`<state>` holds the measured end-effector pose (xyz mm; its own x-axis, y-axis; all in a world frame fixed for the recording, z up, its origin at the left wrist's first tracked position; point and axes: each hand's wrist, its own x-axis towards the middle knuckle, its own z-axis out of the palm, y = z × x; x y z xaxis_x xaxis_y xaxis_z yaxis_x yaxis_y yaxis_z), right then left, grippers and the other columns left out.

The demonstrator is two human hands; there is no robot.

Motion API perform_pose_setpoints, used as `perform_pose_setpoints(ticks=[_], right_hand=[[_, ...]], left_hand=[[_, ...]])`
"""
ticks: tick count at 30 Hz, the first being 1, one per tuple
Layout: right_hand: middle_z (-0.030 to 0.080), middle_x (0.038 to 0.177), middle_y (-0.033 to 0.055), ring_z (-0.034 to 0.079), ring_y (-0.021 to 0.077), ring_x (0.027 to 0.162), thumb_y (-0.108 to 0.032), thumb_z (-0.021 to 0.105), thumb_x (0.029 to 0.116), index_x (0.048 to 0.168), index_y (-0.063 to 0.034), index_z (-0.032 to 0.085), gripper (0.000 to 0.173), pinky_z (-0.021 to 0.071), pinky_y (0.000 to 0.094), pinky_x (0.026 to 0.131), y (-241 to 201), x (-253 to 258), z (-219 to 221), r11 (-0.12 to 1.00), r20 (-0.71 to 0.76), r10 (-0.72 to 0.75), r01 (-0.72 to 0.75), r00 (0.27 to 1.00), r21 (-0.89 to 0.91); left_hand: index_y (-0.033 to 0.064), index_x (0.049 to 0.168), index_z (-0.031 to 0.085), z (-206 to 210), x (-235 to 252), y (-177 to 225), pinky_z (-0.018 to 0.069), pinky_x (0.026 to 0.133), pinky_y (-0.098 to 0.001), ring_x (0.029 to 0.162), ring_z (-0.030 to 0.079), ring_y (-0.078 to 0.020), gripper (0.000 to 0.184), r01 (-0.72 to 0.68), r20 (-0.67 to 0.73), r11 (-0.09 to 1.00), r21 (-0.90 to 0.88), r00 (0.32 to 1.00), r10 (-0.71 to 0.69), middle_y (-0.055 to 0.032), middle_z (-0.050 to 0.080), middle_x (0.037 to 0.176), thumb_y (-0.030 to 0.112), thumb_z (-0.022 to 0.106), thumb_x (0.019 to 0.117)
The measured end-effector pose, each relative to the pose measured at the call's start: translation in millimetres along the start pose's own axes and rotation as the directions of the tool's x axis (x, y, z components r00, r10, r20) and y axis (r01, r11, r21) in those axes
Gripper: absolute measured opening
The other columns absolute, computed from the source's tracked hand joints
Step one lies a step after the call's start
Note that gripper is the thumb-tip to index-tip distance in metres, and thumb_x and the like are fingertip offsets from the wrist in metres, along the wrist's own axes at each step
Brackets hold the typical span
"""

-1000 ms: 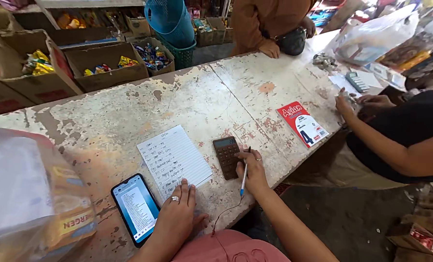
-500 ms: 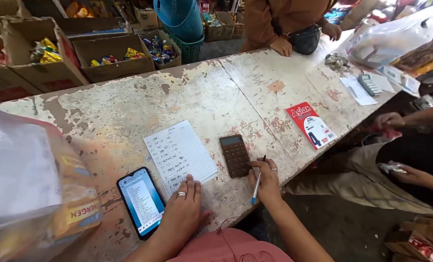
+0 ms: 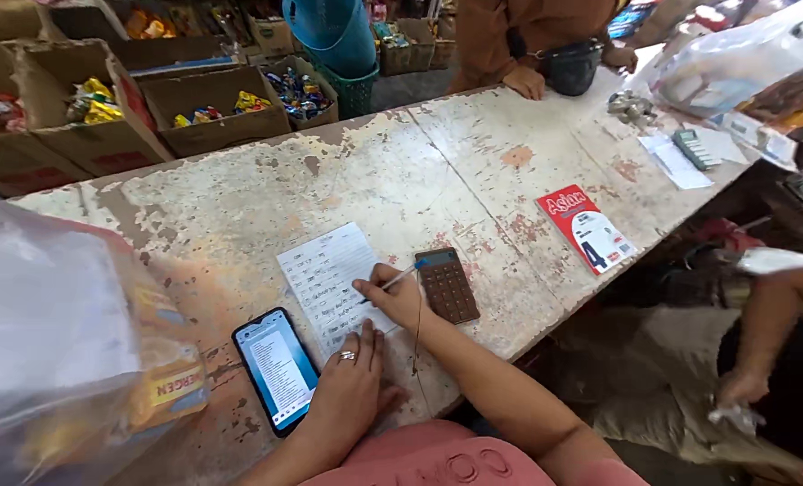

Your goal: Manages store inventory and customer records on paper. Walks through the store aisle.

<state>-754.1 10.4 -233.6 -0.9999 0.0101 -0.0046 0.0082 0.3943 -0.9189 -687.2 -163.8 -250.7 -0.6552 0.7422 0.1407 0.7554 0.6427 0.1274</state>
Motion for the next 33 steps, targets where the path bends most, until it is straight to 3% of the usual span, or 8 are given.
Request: perform_pose_setpoints(ticks=[2, 6, 10, 16, 22, 29, 31, 33], right_hand=[[0.056, 0.061, -0.0001, 0.052, 0.0031, 0.055, -0.018, 0.074, 0.0937, 0.075, -0.0002, 0.06, 0.029, 0.0464, 0.0221, 0.056, 7, 1, 3, 0.999, -0.048, 0.011, -0.013, 0.999, -0.035], [0.055, 0.057, -0.0025, 0.051, 0.0001, 0.05, -0.009, 0.073, 0.0905, 0.068, -0.0042, 0.057, 0.028, 0.0441, 0.0177, 0.05, 14, -5, 6, 0.999, -0.105, -0.041, 0.041, 0.994, -0.01], [0.048, 0.054, -0.003, 0.042, 0.0008, 0.046, -0.008, 0.071, 0.0906, 0.065, -0.007, 0.054, 0.031, 0.0344, 0.0185, 0.045, 10, -6, 10, 0.994, -0.12, -0.07, 0.059, 0.99, -0.095], [0.047, 0.054, -0.0026, 0.042, 0.0014, 0.047, -0.006, 0.07, 0.09, 0.064, -0.0075, 0.052, 0.032, 0.0338, 0.0185, 0.045, 10, -7, 10, 0.99, -0.11, -0.087, 0.074, 0.99, -0.118], [0.048, 0.054, -0.0028, 0.042, 0.0014, 0.046, -0.006, 0.069, 0.0891, 0.063, -0.0078, 0.052, 0.031, 0.0339, 0.0194, 0.045, 10, -6, 10, 0.988, -0.139, -0.078, 0.058, 0.987, -0.145], [0.047, 0.054, -0.0017, 0.042, 0.0026, 0.047, -0.005, 0.068, 0.0898, 0.063, -0.0072, 0.05, 0.032, 0.0335, 0.0198, 0.045, 10, -4, 10, 0.99, -0.121, -0.065, 0.05, 0.99, -0.129], [0.05, 0.055, -0.0025, 0.047, 0.0016, 0.048, -0.005, 0.068, 0.0906, 0.066, -0.0061, 0.053, 0.029, 0.0407, 0.0184, 0.047, 5, -7, 2, 1.0, -0.118, 0.017, -0.017, 0.993, 0.0], [0.061, 0.065, -0.0021, 0.056, 0.0025, 0.054, -0.009, 0.068, 0.095, 0.081, -0.0038, 0.059, 0.017, 0.0503, 0.0203, 0.054, 3, -14, -16, 0.991, -0.189, 0.035, -0.009, 0.981, 0.136]], left_hand=[[-0.0081, 0.137, 0.058, -2, 0, -2, 0.0578, 0.085, -0.0491, 0.12, 0.065, -0.0399, 0.087, 0.001, 0.024, 1.0, 0.006, 1.0, -0.001, -0.0252, 0.055, 0.146, 0.065, 0.057, 0.0894], [-0.0096, 0.139, 0.055, -3, 0, -1, 0.0571, 0.086, -0.0499, 0.122, 0.064, -0.0415, 0.087, 0.001, 0.058, 1.0, -0.013, 0.998, -0.001, -0.0269, 0.053, 0.147, 0.064, 0.051, 0.0936], [-0.0097, 0.137, 0.057, -4, -2, 0, 0.0569, 0.089, -0.0516, 0.125, 0.062, -0.0432, 0.088, 0.006, 0.061, 1.0, -0.031, 0.998, -0.004, -0.027, 0.053, 0.147, 0.067, 0.046, 0.0946], [-0.0076, 0.136, 0.059, -9, -8, 6, 0.0516, 0.095, -0.065, 0.132, 0.053, -0.0527, 0.087, 0.006, 0.096, 0.99, -0.142, 0.995, 0.008, -0.0278, 0.053, 0.147, 0.068, 0.045, 0.0948], [-0.0095, 0.125, 0.065, -5, -7, 4, 0.0581, 0.087, -0.0489, 0.12, 0.066, -0.0396, 0.087, -0.055, 0.016, 0.997, -0.047, 0.998, 0.056, -0.0273, 0.061, 0.137, 0.069, 0.043, 0.0938], [-0.0108, 0.125, 0.064, -3, -8, 6, 0.0586, 0.086, -0.0475, 0.12, 0.066, -0.0388, 0.089, -0.058, -0.002, 0.998, -0.019, 0.998, 0.058, -0.0274, 0.061, 0.138, 0.069, 0.043, 0.0935], [-0.0112, 0.125, 0.064, -2, -7, 5, 0.0583, 0.087, -0.0475, 0.12, 0.066, -0.0384, 0.088, -0.056, -0.001, 0.998, -0.022, 0.998, 0.056, -0.0272, 0.06, 0.139, 0.068, 0.043, 0.0939], [-0.0114, 0.127, 0.063, -1, -5, 1, 0.0561, 0.093, -0.0486, 0.126, 0.063, -0.0387, 0.089, -0.042, 0.02, 0.999, -0.029, 0.999, 0.043, -0.0268, 0.057, 0.143, 0.069, 0.045, 0.0933]])
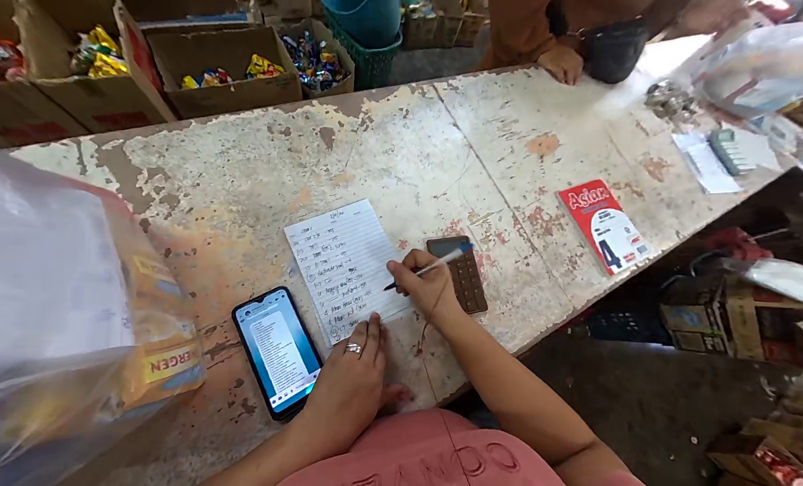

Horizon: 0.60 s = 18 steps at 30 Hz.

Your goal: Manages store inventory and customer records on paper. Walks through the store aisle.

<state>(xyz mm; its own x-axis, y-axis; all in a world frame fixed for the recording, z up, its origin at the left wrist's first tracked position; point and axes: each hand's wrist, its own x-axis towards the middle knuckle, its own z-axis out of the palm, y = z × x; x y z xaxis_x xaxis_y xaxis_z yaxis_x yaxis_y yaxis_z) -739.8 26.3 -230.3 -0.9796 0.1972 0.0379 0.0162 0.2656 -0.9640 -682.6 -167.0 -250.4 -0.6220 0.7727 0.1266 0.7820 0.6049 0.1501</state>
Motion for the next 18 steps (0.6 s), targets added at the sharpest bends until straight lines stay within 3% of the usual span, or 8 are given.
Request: perform_pose_setpoints(ticks=[1, 3, 5, 7, 9, 14, 18], right_hand=[[0.066, 0.074, 0.0001, 0.059, 0.004, 0.06, -0.012, 0.066, 0.0975, 0.096, -0.0014, 0.062, 0.012, 0.0525, 0.0223, 0.057, 1, -3, -13, 0.999, -0.025, -0.041, 0.041, 0.999, 0.015], [0.072, 0.093, 0.0046, 0.063, 0.0071, 0.07, -0.023, 0.055, 0.1054, 0.125, -0.0007, 0.058, 0.029, 0.0546, 0.0265, 0.065, 3, -10, -44, 0.99, -0.035, -0.065, 0.06, 0.997, -0.124], [0.075, 0.094, 0.0079, 0.069, 0.0145, 0.074, -0.025, 0.052, 0.1079, 0.133, -0.0016, 0.058, 0.034, 0.0572, 0.0343, 0.069, 6, -16, -68, 0.935, -0.071, -0.077, 0.047, 0.994, -0.352], [0.076, 0.097, 0.0132, 0.072, 0.0259, 0.085, -0.022, 0.055, 0.1064, 0.126, 0.0012, 0.062, 0.031, 0.0574, 0.0479, 0.077, 9, -22, -78, 0.859, -0.092, -0.111, 0.049, 0.989, -0.51], [0.073, 0.104, 0.0155, 0.07, 0.0319, 0.098, -0.021, 0.057, 0.1055, 0.116, -0.0005, 0.068, 0.026, 0.0551, 0.0532, 0.086, 13, -24, -78, 0.797, -0.077, -0.151, 0.076, 0.985, -0.599], [0.071, 0.1, 0.017, 0.069, 0.0354, 0.096, -0.022, 0.058, 0.1043, 0.107, -0.0027, 0.072, 0.025, 0.056, 0.0515, 0.082, 21, -19, -62, 0.705, -0.037, -0.237, 0.146, 0.971, -0.694], [0.071, 0.104, 0.0168, 0.069, 0.0335, 0.097, -0.022, 0.056, 0.1059, 0.111, -0.0012, 0.071, 0.026, 0.0552, 0.0515, 0.086, 11, -27, -73, 0.769, -0.047, -0.178, 0.109, 0.983, -0.63]], left_hand=[[-0.0116, 0.129, 0.062, 1, 0, -1, 0.0541, 0.097, -0.0492, 0.129, 0.06, -0.039, 0.09, 0.013, 0.017, 1.0, -0.008, 1.0, -0.013, -0.0267, 0.055, 0.146, 0.069, 0.047, 0.0927], [-0.0118, 0.135, 0.058, 1, 1, -1, 0.0518, 0.101, -0.0492, 0.133, 0.057, -0.0389, 0.095, 0.027, 0.04, 1.0, 0.001, 0.999, -0.027, -0.0266, 0.052, 0.149, 0.071, 0.047, 0.0912], [-0.0119, 0.138, 0.055, 1, 2, 1, 0.051, 0.101, -0.0493, 0.134, 0.056, -0.0393, 0.098, 0.037, 0.059, 0.999, 0.02, 0.998, -0.039, -0.0267, 0.05, 0.15, 0.073, 0.048, 0.0895], [-0.0113, 0.139, 0.055, 0, 3, 3, 0.0511, 0.1, -0.0511, 0.133, 0.056, -0.0394, 0.099, 0.046, 0.075, 0.998, 0.03, 0.996, -0.048, -0.0262, 0.05, 0.15, 0.074, 0.048, 0.0887], [-0.0097, 0.138, 0.056, -1, 4, 4, 0.0517, 0.096, -0.0516, 0.13, 0.059, -0.0378, 0.099, 0.051, 0.063, 0.997, 0.052, 0.997, -0.054, -0.024, 0.052, 0.15, 0.076, 0.048, 0.0877], [-0.0093, 0.135, 0.059, 0, 4, 2, 0.0516, 0.098, -0.0508, 0.13, 0.06, -0.0369, 0.098, 0.04, 0.03, 0.996, 0.077, 0.999, -0.043, -0.0239, 0.055, 0.147, 0.075, 0.045, 0.0887], [-0.0107, 0.135, 0.058, 2, 3, 1, 0.0511, 0.101, -0.0518, 0.131, 0.058, -0.0396, 0.097, 0.037, 0.02, 0.999, 0.039, 0.999, -0.038, -0.0257, 0.055, 0.146, 0.074, 0.046, 0.09]])
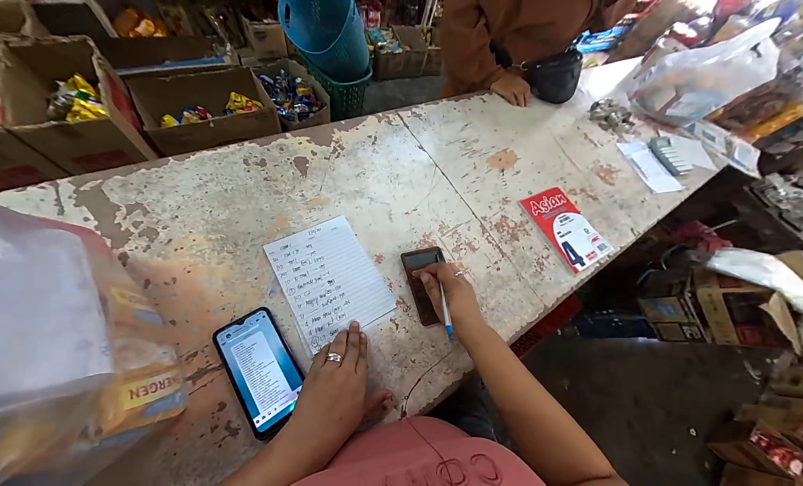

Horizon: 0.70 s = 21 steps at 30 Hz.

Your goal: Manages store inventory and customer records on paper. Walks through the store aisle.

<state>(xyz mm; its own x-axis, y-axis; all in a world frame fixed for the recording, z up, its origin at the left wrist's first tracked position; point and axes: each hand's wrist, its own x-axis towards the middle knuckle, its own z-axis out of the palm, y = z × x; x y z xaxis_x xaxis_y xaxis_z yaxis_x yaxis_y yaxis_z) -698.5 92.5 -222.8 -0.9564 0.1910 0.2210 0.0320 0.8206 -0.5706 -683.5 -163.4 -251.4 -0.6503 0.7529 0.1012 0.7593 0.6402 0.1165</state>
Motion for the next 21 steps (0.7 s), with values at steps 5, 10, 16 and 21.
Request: perform_pose_setpoints(ticks=[5, 10, 16, 21], right_hand=[[0.075, 0.095, 0.009, 0.07, 0.0218, 0.089, -0.024, 0.053, 0.1047, 0.101, -0.0036, 0.073, 0.028, 0.0568, 0.0383, 0.08, 14, -46, -13, 0.992, -0.151, -0.117, 0.109, 0.982, -0.058], [0.075, 0.096, 0.0106, 0.07, 0.0258, 0.087, -0.023, 0.054, 0.1033, 0.103, -0.004, 0.075, 0.028, 0.0568, 0.0398, 0.077, 12, -54, -1, 0.989, -0.143, -0.097, 0.08, 0.985, -0.125], [0.075, 0.1, 0.0108, 0.07, 0.0285, 0.092, -0.022, 0.052, 0.1043, 0.111, -0.0057, 0.074, 0.028, 0.0573, 0.0434, 0.079, 12, -54, 10, 0.977, -0.16, -0.183, 0.161, 0.97, -0.138], [0.075, 0.094, 0.0092, 0.068, 0.0247, 0.086, -0.025, 0.05, 0.1034, 0.103, -0.0062, 0.075, 0.031, 0.0542, 0.0363, 0.076, 22, -81, 5, 0.968, -0.237, -0.196, 0.149, 0.951, -0.203]], left_hand=[[-0.0127, 0.136, 0.056, 3, -1, -1, 0.0513, 0.102, -0.052, 0.132, 0.058, -0.0408, 0.097, -0.005, 0.005, 0.999, -0.035, 1.0, 0.005, -0.0277, 0.053, 0.147, 0.072, 0.048, 0.0904], [-0.0141, 0.139, 0.052, -4, 0, -1, 0.0491, 0.105, -0.0524, 0.135, 0.055, -0.042, 0.098, 0.012, 0.082, 0.999, -0.045, 0.997, -0.008, -0.0299, 0.049, 0.15, 0.071, 0.049, 0.0909], [-0.014, 0.14, 0.051, -6, 2, -3, 0.0488, 0.105, -0.0527, 0.136, 0.053, -0.0421, 0.095, 0.003, 0.091, 0.997, -0.083, 0.996, 0.004, -0.0296, 0.048, 0.151, 0.067, 0.053, 0.0923], [-0.0141, 0.141, 0.05, -5, 3, 0, 0.0484, 0.106, -0.0526, 0.136, 0.053, -0.0421, 0.095, 0.0, 0.111, 0.999, -0.052, 0.994, 0.006, -0.0298, 0.047, 0.151, 0.069, 0.048, 0.0937]])
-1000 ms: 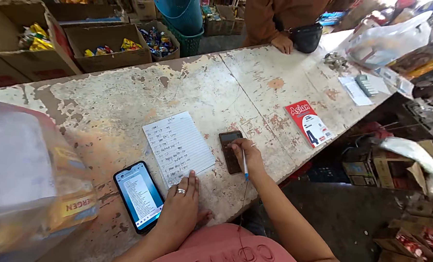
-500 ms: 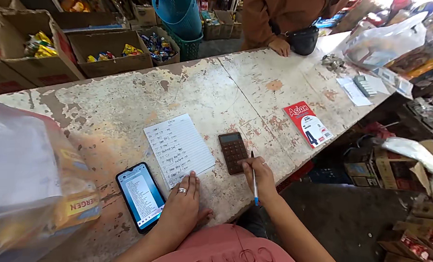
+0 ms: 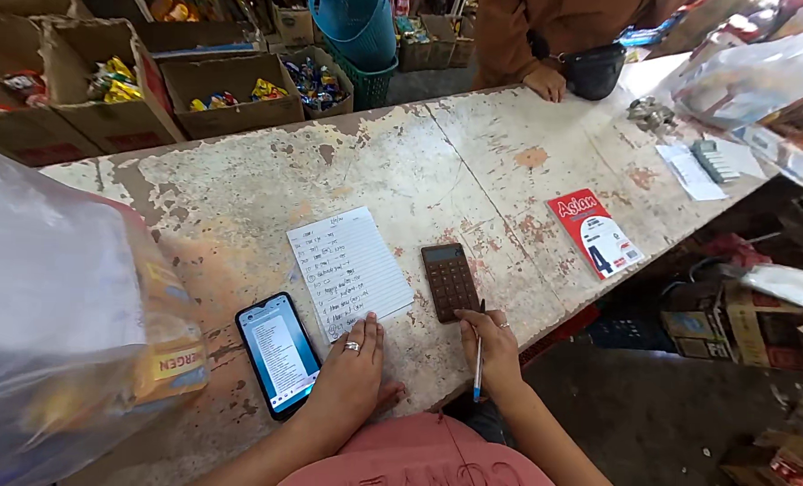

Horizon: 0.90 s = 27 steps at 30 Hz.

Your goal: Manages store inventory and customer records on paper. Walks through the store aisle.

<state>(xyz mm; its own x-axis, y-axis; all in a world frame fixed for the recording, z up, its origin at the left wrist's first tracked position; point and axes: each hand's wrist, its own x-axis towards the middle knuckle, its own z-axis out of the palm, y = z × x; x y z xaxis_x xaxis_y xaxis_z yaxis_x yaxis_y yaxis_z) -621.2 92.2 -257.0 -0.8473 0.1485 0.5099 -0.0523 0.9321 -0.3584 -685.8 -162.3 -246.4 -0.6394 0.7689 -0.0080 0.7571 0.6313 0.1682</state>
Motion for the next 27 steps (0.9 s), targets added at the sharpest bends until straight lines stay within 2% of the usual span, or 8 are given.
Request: perform_pose_setpoints(ticks=[3, 5, 7, 11, 14, 19, 22, 27], right_hand=[[0.076, 0.102, 0.0093, 0.068, 0.0258, 0.091, -0.023, 0.05, 0.1043, 0.108, -0.005, 0.072, 0.028, 0.0551, 0.0375, 0.08, 0, 12, 3, 1.0, 0.005, 0.011, -0.011, 1.0, 0.022], [0.075, 0.11, 0.0106, 0.07, 0.031, 0.1, -0.018, 0.054, 0.1027, 0.112, -0.0034, 0.071, 0.025, 0.0564, 0.0455, 0.084, 1, 24, 8, 0.998, 0.068, 0.05, -0.053, 0.996, 0.044], [0.075, 0.109, 0.0106, 0.069, 0.0324, 0.104, -0.018, 0.054, 0.1015, 0.112, -0.0037, 0.072, 0.025, 0.055, 0.0489, 0.089, 4, 35, 9, 0.99, 0.121, 0.111, -0.12, 0.986, 0.07], [0.074, 0.106, 0.0134, 0.068, 0.0345, 0.101, -0.011, 0.056, 0.098, 0.109, -0.0022, 0.072, 0.022, 0.055, 0.0512, 0.085, 21, 51, 1, 0.985, 0.022, 0.166, -0.167, 0.986, 0.051], [0.073, 0.108, 0.0144, 0.067, 0.0373, 0.105, -0.01, 0.054, 0.0986, 0.11, -0.0021, 0.071, 0.022, 0.0539, 0.0547, 0.087, 28, 55, -1, 0.973, 0.117, 0.226, -0.229, 0.967, 0.01], [0.075, 0.102, 0.0086, 0.068, 0.0291, 0.098, -0.011, 0.054, 0.0951, 0.106, -0.0054, 0.072, 0.022, 0.0551, 0.0444, 0.083, 5, 44, 9, 0.998, 0.067, 0.027, -0.032, 0.997, 0.06], [0.076, 0.101, 0.0071, 0.069, 0.0295, 0.101, -0.014, 0.053, 0.0963, 0.106, -0.0072, 0.072, 0.022, 0.0552, 0.0463, 0.087, -9, 34, 16, 0.996, 0.136, -0.066, 0.058, 0.989, 0.061], [0.076, 0.104, 0.0108, 0.069, 0.0295, 0.098, -0.01, 0.055, 0.0926, 0.102, -0.0044, 0.072, 0.021, 0.0552, 0.0436, 0.086, 9, 24, -4, 0.998, -0.011, 0.05, -0.049, 0.999, 0.025]], left_hand=[[-0.0142, 0.14, 0.051, 1, 0, 1, 0.0491, 0.105, -0.0526, 0.135, 0.054, -0.0425, 0.097, 0.007, -0.018, 1.0, 0.009, 1.0, -0.007, -0.0297, 0.048, 0.15, 0.07, 0.049, 0.092], [-0.0136, 0.139, 0.053, 2, 0, 1, 0.0499, 0.104, -0.0522, 0.134, 0.055, -0.0421, 0.097, 0.007, -0.041, 1.0, 0.012, 0.999, -0.006, -0.0292, 0.05, 0.149, 0.07, 0.051, 0.0908], [-0.013, 0.137, 0.056, 5, 0, -1, 0.0515, 0.102, -0.0521, 0.131, 0.058, -0.0421, 0.097, -0.007, -0.092, 1.0, 0.022, 0.996, 0.009, -0.0286, 0.053, 0.146, 0.072, 0.05, 0.0896], [-0.0125, 0.135, 0.058, 9, 0, -3, 0.0535, 0.099, -0.0518, 0.128, 0.06, -0.0427, 0.097, -0.018, -0.135, 0.999, 0.03, 0.991, 0.022, -0.0283, 0.055, 0.144, 0.072, 0.046, 0.0902], [-0.0126, 0.135, 0.058, 9, -1, -3, 0.0538, 0.098, -0.0513, 0.128, 0.06, -0.0425, 0.096, -0.02, -0.128, 0.999, 0.047, 0.991, 0.026, -0.0284, 0.056, 0.144, 0.072, 0.048, 0.09], [-0.0129, 0.135, 0.057, 7, -2, -3, 0.053, 0.099, -0.0516, 0.129, 0.06, -0.0418, 0.093, -0.016, -0.117, 0.999, 0.028, 0.993, 0.019, -0.0284, 0.055, 0.145, 0.069, 0.05, 0.091], [-0.0135, 0.135, 0.056, 4, -2, -4, 0.0535, 0.099, -0.0513, 0.129, 0.06, -0.0415, 0.088, -0.015, -0.095, 1.0, 0.02, 0.995, 0.017, -0.0293, 0.054, 0.145, 0.063, 0.058, 0.091], [-0.0135, 0.136, 0.055, 6, -2, -4, 0.053, 0.1, -0.051, 0.131, 0.059, -0.0413, 0.089, -0.016, -0.092, 1.0, 0.009, 0.996, 0.017, -0.0291, 0.052, 0.147, 0.063, 0.057, 0.0913]])
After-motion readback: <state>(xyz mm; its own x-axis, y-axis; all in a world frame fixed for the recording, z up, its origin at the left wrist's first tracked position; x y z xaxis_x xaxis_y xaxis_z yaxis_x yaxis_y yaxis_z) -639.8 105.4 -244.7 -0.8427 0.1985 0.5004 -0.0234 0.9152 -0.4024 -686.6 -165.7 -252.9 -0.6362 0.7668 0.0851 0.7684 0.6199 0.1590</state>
